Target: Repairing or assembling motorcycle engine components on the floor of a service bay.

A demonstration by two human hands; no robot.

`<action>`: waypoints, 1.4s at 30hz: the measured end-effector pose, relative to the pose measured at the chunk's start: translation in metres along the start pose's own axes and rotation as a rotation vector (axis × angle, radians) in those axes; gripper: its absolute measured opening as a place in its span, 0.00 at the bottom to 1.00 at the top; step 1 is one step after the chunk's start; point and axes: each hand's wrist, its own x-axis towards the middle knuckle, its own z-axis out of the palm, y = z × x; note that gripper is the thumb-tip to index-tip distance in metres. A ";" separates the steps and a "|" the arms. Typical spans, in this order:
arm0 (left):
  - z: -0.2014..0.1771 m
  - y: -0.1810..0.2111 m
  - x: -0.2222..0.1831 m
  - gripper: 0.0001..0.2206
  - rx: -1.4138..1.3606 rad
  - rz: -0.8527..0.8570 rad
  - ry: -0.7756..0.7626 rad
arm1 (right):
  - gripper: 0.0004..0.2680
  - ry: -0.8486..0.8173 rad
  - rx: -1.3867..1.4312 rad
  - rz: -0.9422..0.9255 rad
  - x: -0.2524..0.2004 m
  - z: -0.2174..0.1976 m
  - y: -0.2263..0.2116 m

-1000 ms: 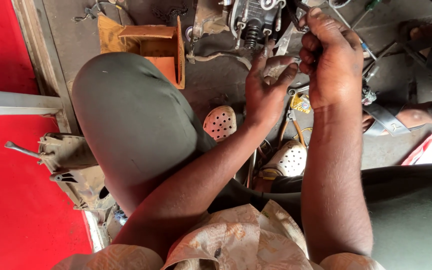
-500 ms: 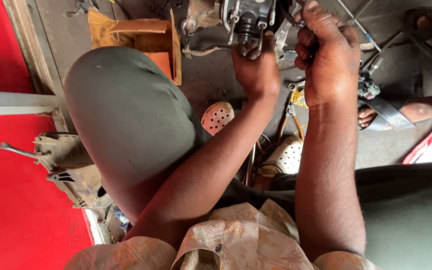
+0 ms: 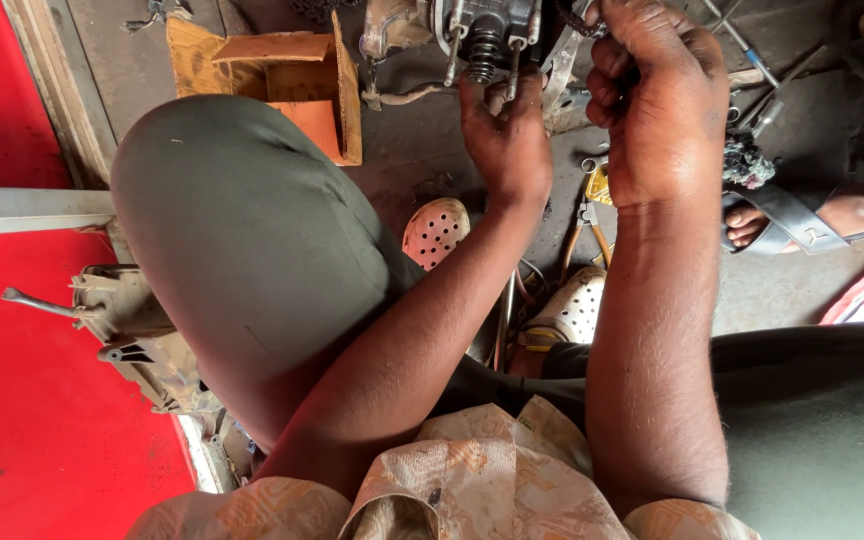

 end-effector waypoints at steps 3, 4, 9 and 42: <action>-0.003 0.003 -0.001 0.14 0.050 0.012 -0.021 | 0.07 -0.012 -0.003 -0.008 -0.001 0.002 -0.002; -0.004 0.003 -0.001 0.14 0.044 0.023 -0.042 | 0.07 -0.012 -0.012 -0.011 -0.001 0.002 -0.002; -0.009 -0.009 0.001 0.13 -0.023 0.024 -0.085 | 0.07 -0.019 -0.019 -0.020 -0.001 0.000 0.001; -0.007 0.014 0.001 0.15 -0.007 -0.248 0.029 | 0.07 0.113 -0.273 0.041 -0.024 0.011 0.044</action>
